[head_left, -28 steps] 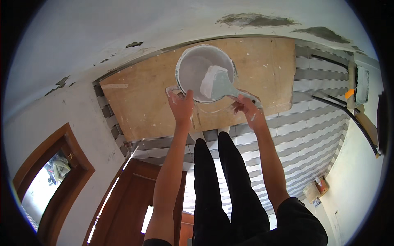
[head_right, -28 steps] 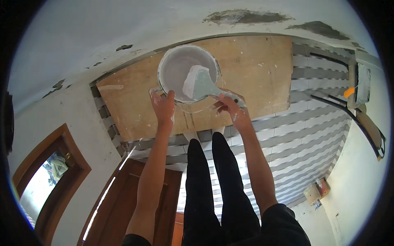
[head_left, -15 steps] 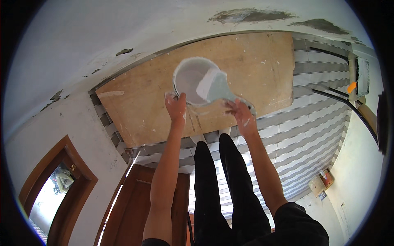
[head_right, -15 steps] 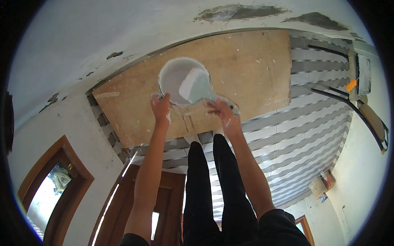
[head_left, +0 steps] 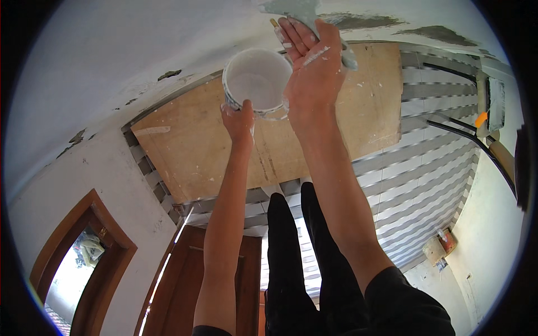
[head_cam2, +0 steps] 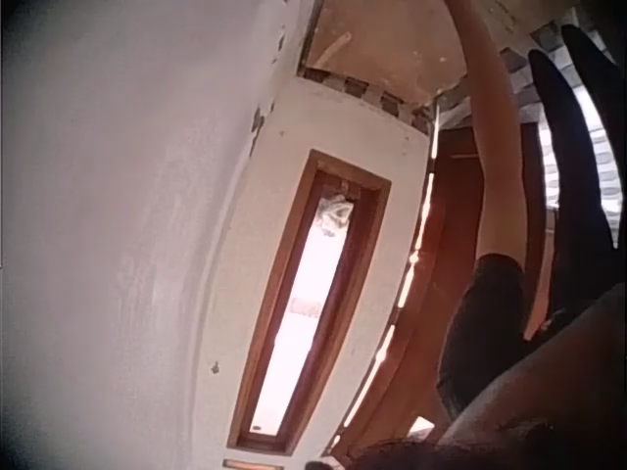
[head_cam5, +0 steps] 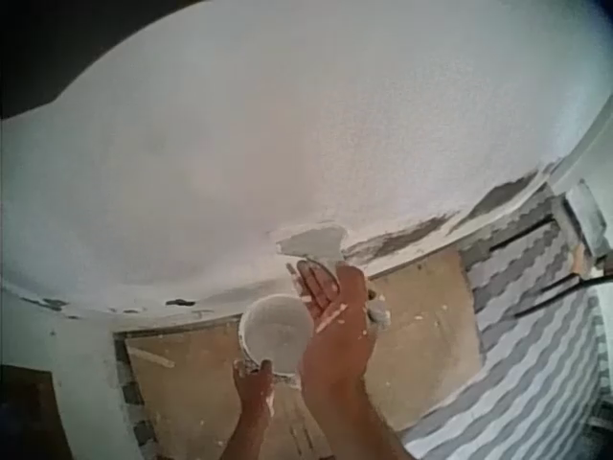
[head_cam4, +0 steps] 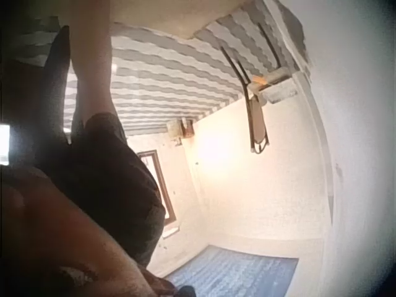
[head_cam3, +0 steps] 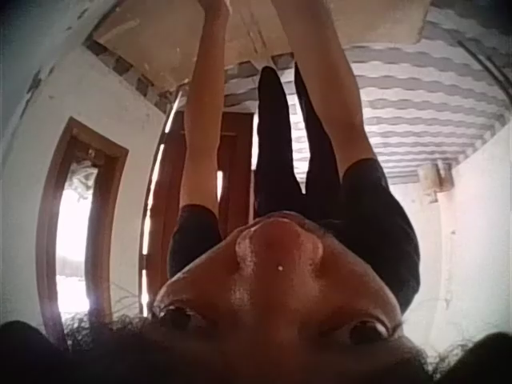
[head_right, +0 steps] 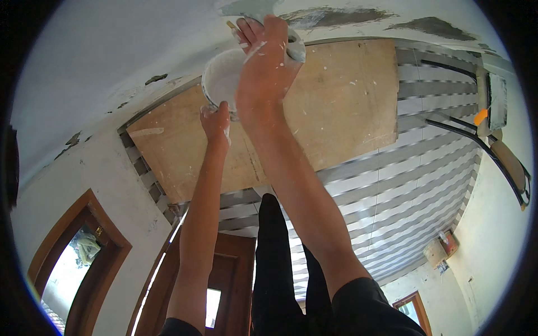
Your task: Applying wall putty or filler to patch holes or damaged sections of a wall using a putty knife.
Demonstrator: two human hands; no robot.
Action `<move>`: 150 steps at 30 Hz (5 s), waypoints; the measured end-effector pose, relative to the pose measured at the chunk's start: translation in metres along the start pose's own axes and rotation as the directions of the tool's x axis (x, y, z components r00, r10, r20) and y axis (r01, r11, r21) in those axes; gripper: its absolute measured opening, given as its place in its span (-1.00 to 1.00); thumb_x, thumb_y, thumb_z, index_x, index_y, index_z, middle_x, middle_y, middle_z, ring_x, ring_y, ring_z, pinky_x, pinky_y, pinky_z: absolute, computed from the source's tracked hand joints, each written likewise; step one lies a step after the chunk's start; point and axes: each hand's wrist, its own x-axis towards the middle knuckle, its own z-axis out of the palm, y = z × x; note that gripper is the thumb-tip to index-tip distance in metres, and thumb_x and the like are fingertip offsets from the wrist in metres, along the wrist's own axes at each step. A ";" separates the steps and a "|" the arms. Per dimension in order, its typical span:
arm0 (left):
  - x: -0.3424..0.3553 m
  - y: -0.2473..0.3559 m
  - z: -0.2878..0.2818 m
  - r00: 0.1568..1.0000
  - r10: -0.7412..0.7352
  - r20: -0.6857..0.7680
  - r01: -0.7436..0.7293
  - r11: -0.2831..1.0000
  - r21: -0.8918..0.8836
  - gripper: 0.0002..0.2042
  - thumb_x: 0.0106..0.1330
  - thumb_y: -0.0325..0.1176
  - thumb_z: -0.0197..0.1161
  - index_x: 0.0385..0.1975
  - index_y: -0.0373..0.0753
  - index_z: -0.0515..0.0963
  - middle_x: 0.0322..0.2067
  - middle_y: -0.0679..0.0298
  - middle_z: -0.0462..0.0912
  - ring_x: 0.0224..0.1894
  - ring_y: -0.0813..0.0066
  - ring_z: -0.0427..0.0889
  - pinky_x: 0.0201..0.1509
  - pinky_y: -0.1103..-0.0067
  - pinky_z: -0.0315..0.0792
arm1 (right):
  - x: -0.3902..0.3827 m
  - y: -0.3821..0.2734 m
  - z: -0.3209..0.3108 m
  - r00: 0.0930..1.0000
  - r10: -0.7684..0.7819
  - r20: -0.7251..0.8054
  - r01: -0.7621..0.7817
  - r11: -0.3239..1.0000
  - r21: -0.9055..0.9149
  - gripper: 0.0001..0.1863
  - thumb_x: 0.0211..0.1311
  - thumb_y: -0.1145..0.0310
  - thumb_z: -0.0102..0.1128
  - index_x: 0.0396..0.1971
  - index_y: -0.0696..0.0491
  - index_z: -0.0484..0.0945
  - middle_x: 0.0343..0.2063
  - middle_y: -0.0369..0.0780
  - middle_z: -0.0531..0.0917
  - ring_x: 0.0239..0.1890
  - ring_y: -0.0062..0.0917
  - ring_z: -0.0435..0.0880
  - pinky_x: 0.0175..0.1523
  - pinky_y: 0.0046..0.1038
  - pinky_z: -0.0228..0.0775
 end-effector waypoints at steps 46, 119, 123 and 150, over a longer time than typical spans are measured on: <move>-0.087 -0.153 -0.084 0.880 -0.456 0.133 0.402 0.865 0.301 -0.54 0.00 -0.28 0.19 -0.16 -0.45 0.25 -0.23 0.02 0.45 -0.18 0.30 0.45 -0.06 0.46 0.35 | 0.064 0.016 -0.098 0.998 -0.004 -0.056 0.000 0.996 -0.086 -0.55 0.17 0.28 0.04 -0.11 0.34 0.24 -0.18 0.11 0.51 -0.16 -0.18 0.59 -0.04 -0.32 0.48; -0.119 -0.191 -0.085 0.914 -0.399 0.070 0.348 0.861 0.370 -0.57 -0.01 -0.26 0.16 -0.21 -0.45 0.31 -0.23 -0.05 0.44 -0.15 0.09 0.46 -0.02 0.40 0.32 | 0.034 -0.053 -0.030 0.998 -0.023 -0.059 0.022 1.000 -0.013 -0.65 0.20 0.28 -0.07 -0.19 0.28 0.25 -0.25 0.06 0.54 -0.19 -0.17 0.59 -0.05 -0.30 0.48; -0.120 -0.197 -0.095 0.890 -0.443 0.107 0.390 0.863 0.320 -0.55 0.00 -0.24 0.16 -0.20 -0.46 0.31 -0.21 -0.06 0.45 -0.13 0.09 0.46 0.00 0.40 0.31 | 0.023 -0.095 0.021 0.999 -0.039 -0.018 0.037 0.997 -0.060 -0.64 0.23 0.26 -0.08 -0.18 0.28 0.26 -0.18 0.05 0.54 -0.16 -0.15 0.58 -0.01 -0.26 0.46; -0.116 -0.209 -0.161 0.899 -0.437 0.034 0.429 0.892 0.142 -0.53 0.00 -0.27 0.15 -0.16 -0.51 0.30 -0.16 -0.10 0.42 -0.07 0.08 0.43 0.04 0.40 0.28 | -0.072 -0.021 0.083 0.985 -0.077 0.155 0.075 0.997 0.019 -0.68 0.23 0.34 -0.13 -0.19 0.32 0.25 -0.26 0.08 0.53 -0.20 -0.17 0.59 -0.02 -0.32 0.49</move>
